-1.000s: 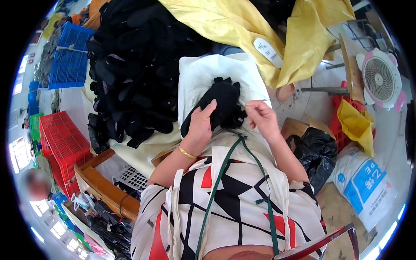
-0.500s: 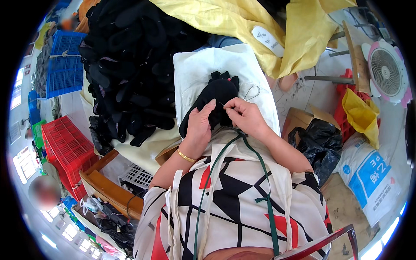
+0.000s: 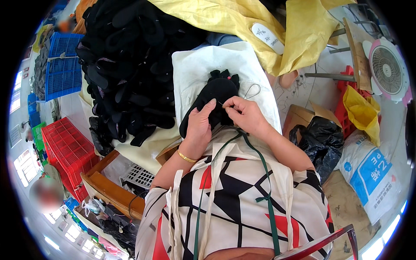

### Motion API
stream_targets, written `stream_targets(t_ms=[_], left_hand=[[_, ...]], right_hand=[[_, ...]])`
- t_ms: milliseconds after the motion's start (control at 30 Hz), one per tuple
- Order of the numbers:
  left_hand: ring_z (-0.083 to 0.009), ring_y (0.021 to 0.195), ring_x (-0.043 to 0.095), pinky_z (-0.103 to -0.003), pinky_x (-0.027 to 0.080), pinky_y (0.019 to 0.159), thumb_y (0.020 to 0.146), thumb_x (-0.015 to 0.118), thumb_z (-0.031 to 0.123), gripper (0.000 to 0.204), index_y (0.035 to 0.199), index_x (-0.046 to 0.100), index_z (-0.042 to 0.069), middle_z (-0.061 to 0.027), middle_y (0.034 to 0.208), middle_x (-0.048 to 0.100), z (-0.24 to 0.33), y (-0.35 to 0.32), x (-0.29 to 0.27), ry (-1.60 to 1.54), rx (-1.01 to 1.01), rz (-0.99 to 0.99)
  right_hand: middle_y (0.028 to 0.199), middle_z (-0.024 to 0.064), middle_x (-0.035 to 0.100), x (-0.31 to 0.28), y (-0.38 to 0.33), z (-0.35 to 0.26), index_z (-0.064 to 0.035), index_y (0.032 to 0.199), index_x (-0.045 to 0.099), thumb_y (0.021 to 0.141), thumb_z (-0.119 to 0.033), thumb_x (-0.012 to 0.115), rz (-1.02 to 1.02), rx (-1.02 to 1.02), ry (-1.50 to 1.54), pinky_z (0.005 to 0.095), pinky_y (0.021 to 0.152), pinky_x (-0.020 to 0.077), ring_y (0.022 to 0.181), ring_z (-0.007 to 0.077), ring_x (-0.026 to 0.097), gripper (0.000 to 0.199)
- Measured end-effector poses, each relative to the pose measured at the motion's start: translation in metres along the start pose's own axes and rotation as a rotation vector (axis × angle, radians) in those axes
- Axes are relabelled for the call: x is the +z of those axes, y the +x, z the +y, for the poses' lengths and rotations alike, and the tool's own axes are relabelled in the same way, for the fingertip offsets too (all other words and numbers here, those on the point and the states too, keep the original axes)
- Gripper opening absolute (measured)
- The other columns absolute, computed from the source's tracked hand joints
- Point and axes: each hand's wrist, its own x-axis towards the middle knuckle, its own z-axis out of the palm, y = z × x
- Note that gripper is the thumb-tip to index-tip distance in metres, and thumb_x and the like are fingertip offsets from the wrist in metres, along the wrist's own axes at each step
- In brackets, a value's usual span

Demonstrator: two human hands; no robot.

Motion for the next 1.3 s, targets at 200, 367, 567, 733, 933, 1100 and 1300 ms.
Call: stream_targets(t_ms=[200, 367, 567, 733, 933, 1100, 1300], left_hand=[[-0.0171, 0.101, 0.067, -0.031, 0.053, 0.091, 0.091, 0.07, 0.012, 0.032, 0.121, 0.063, 0.003, -0.0071, 0.115, 0.069, -0.002, 0.001, -0.002, -0.005, 0.022, -0.014], [-0.015, 0.101, 0.066, -0.029, 0.051, 0.09, 0.089, 0.074, 0.014, 0.034, 0.119, 0.063, 0.003, -0.0062, 0.113, 0.07, -0.003, -0.009, 0.005, 0.044, 0.066, 0.005], [-0.0132, 0.097, 0.067, -0.027, 0.051, 0.086, 0.089, 0.074, 0.015, 0.029, 0.114, 0.065, 0.005, -0.0043, 0.109, 0.07, -0.005, -0.012, 0.005, 0.057, 0.076, 0.001], [-0.0126, 0.093, 0.067, -0.027, 0.052, 0.08, 0.089, 0.073, 0.015, 0.022, 0.109, 0.066, 0.006, -0.0033, 0.104, 0.07, 0.001, -0.011, 0.008, 0.039, 0.039, 0.013], [-0.0113, 0.084, 0.065, -0.026, 0.052, 0.077, 0.089, 0.071, 0.014, 0.012, 0.099, 0.068, 0.008, -0.0001, 0.093, 0.069, 0.002, -0.009, 0.009, 0.013, 0.034, 0.026], [-0.0121, 0.09, 0.065, -0.028, 0.051, 0.082, 0.088, 0.071, 0.012, 0.018, 0.104, 0.066, 0.005, -0.0019, 0.1, 0.069, -0.001, 0.001, -0.006, 0.048, -0.037, 0.108], [-0.0086, 0.074, 0.061, -0.025, 0.049, 0.067, 0.087, 0.072, 0.016, 0.007, 0.09, 0.068, 0.011, 0.002, 0.085, 0.067, 0.007, -0.004, 0.006, 0.061, -0.047, 0.106]], right_hand=[[0.069, 0.0021, 0.06, -0.001, 0.001, -0.002, -0.002, 0.097, 0.065, 0.091, -0.008, 0.061, -0.016, 0.003, -0.015, 0.0253, 0.056, 0.0448, 0.06, 0.0061, 0.052, 0.01], [0.069, -0.0008, 0.058, -0.005, 0.004, -0.009, -0.0014, 0.096, 0.063, 0.093, -0.009, 0.06, -0.088, 0.09, 0.001, 0.0239, 0.052, 0.0417, 0.057, 0.0043, 0.05, 0.009], [0.069, 0.001, 0.057, -0.001, 0.007, -0.007, -0.0015, 0.095, 0.062, 0.093, -0.01, 0.059, -0.066, 0.062, -0.001, 0.0252, 0.054, 0.0432, 0.059, 0.0059, 0.051, 0.009], [0.072, 0.004, 0.059, 0.002, 0.004, 0.0, -0.0024, 0.098, 0.06, 0.094, -0.01, 0.059, -0.051, 0.024, 0.009, 0.0275, 0.059, 0.0456, 0.064, 0.009, 0.053, 0.009], [0.075, 0.0084, 0.061, 0.003, 0.003, 0.006, -0.0039, 0.1, 0.06, 0.095, -0.01, 0.059, -0.029, -0.065, -0.069, 0.0305, 0.062, 0.0475, 0.065, 0.015, 0.056, 0.008], [0.074, 0.012, 0.061, 0.009, 0.003, 0.013, -0.0063, 0.102, 0.059, 0.095, -0.01, 0.06, 0.016, -0.159, -0.119, 0.0329, 0.061, 0.048, 0.062, 0.0224, 0.057, 0.008], [0.072, 0.0138, 0.06, 0.013, 0.003, 0.012, -0.0061, 0.102, 0.055, 0.095, -0.01, 0.059, 0.074, -0.228, -0.263, 0.0383, 0.059, 0.0487, 0.061, 0.0299, 0.06, 0.008]])
